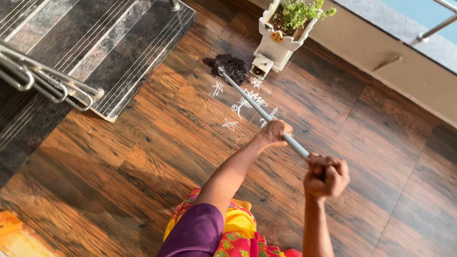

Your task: The person dips a mop into a bucket of water, wrings it out by hand, and mops the wood-patterned floor of a balcony, moving around a potted plant and a floor design.

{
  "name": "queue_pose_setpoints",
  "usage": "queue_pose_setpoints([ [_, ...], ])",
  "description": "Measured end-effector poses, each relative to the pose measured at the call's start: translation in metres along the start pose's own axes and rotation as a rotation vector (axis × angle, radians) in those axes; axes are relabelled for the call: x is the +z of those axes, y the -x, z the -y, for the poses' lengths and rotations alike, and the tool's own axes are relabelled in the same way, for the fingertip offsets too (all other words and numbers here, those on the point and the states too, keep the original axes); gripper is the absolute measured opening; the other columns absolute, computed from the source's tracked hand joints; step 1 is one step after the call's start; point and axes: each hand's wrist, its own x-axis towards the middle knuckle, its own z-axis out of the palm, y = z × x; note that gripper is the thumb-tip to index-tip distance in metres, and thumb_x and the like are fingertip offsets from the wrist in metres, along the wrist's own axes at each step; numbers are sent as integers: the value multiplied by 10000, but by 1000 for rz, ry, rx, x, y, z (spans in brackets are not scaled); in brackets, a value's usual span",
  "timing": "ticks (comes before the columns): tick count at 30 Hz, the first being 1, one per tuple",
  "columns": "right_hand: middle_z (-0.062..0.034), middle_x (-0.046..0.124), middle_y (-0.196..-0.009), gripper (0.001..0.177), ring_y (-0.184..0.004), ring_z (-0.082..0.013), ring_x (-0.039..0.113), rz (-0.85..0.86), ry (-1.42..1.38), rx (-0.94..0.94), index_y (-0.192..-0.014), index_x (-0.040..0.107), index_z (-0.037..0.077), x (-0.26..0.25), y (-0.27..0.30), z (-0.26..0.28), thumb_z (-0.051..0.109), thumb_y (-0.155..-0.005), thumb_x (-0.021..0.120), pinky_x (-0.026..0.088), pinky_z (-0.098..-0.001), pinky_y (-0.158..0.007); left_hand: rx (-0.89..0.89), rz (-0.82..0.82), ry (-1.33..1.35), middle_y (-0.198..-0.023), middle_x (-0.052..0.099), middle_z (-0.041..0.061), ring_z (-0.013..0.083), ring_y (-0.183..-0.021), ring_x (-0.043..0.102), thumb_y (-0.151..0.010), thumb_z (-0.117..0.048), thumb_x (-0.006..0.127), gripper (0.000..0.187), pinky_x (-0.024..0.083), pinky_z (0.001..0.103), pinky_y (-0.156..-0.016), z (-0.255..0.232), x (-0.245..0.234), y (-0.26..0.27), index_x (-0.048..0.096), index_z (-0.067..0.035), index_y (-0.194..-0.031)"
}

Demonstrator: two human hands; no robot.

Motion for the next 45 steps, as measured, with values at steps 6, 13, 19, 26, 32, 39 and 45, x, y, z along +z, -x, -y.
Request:
queue_pose_setpoints([
  [6, -73, 408, -635, 167, -547, -181, 377, 221, -174, 167, -883, 532, -24, 3, 18, 17, 49, -860, 383, 467, -449, -727, -305, -74, 32, -781, 730, 97, 281, -802, 723, -734, -166, 752, 82, 577, 398, -802, -18, -11, 45, 679, -145, -702],
  [13, -72, 383, -574, 153, -488, -123, 319, 453, -87, 247, -844, 529, -23, -34, 37, 150, 27, -870, 388, 362, -348, -539, -228, -421, 104, -686, 711, 50, 267, -732, 691, -668, -209, 780, 127, 537, 426, -750, -160, -1, 106, 666, -152, -675],
  [19, -52, 402, -560, 195, -496, -127, 360, 539, -97, 197, -901, 549, -27, -52, 54, 209, 98, -956, 410, 383, -389, -575, -261, -547, 121, -661, 655, 15, 209, -661, 646, -849, -214, 707, 193, 528, 393, -769, -221, 24, 131, 618, -133, -698],
  [26, -55, 424, -616, 164, -467, -89, 331, 464, -195, 59, -881, 495, 19, -77, 4, 126, 120, -984, 418, 374, -300, -466, -242, -656, 4, -639, 651, 24, 240, -607, 644, -746, -187, 726, 161, 538, 422, -671, -162, 58, 70, 597, -160, -654],
  [32, -49, 408, -643, 154, -515, -122, 347, 511, -213, 200, -893, 507, -23, -147, -30, 83, 39, -952, 379, 383, -333, -553, -349, -572, -44, -655, 636, 50, 274, -663, 654, -734, -162, 763, 214, 537, 409, -679, -136, 112, 36, 580, -118, -631],
  [39, -182, 485, -698, 124, -507, -169, 435, 624, 39, 13, -850, 475, -93, -223, -89, 184, -14, -924, 414, 466, -415, -573, -377, -705, -55, -613, 629, 26, 230, -603, 632, -756, -189, 739, 160, 530, 398, -681, -275, 153, -2, 640, -164, -633],
  [45, -119, 485, -595, 268, -460, -136, 441, 665, -202, 262, -931, 586, -88, -246, -129, 233, 128, -1071, 509, 470, -405, -581, -409, -659, -57, -544, 605, 23, 202, -509, 605, -857, -196, 693, 305, 517, 393, -613, -328, 155, -35, 573, -143, -581],
])
